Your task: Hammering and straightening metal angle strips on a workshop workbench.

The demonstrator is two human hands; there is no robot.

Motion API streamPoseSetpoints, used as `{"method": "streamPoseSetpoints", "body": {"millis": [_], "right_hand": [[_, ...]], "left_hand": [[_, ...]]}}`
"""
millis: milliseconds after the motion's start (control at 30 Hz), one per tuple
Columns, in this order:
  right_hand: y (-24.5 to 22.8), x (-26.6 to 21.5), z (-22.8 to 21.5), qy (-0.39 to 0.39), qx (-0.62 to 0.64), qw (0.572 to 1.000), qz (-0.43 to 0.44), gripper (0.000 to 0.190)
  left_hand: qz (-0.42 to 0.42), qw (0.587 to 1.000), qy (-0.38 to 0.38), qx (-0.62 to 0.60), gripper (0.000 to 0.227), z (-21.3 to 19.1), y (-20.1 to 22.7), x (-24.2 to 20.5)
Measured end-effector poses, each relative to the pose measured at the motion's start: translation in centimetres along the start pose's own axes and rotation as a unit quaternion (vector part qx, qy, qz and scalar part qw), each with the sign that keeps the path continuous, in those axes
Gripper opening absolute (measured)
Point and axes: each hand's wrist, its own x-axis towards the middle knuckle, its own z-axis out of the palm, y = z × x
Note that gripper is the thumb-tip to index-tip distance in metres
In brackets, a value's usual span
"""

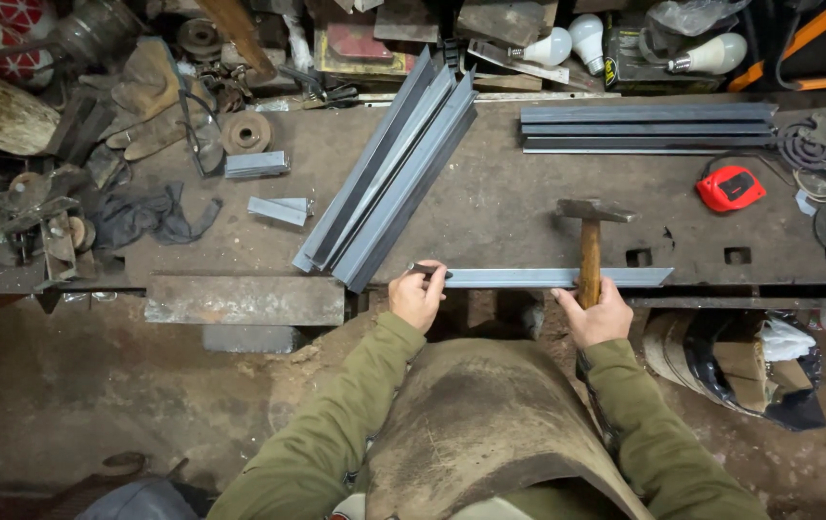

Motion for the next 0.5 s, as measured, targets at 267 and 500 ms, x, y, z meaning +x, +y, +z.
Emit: {"method": "streamPoseSetpoints", "body": {"millis": [267,500], "right_hand": [[-1.2,-1.3,-2.4,0.008,-0.003,0.997,-0.074,0.05],[-12.7,-5.1,-11.7,-0.137,-0.075,0.956,-0.248,0.056]], "left_hand": [[0.222,0.951,0.058,0.207,0.012,1.8,-2.8,0.1],[0.262,0.93,0.016,0.257,0.012,1.8,-2.2,0.2]]}}
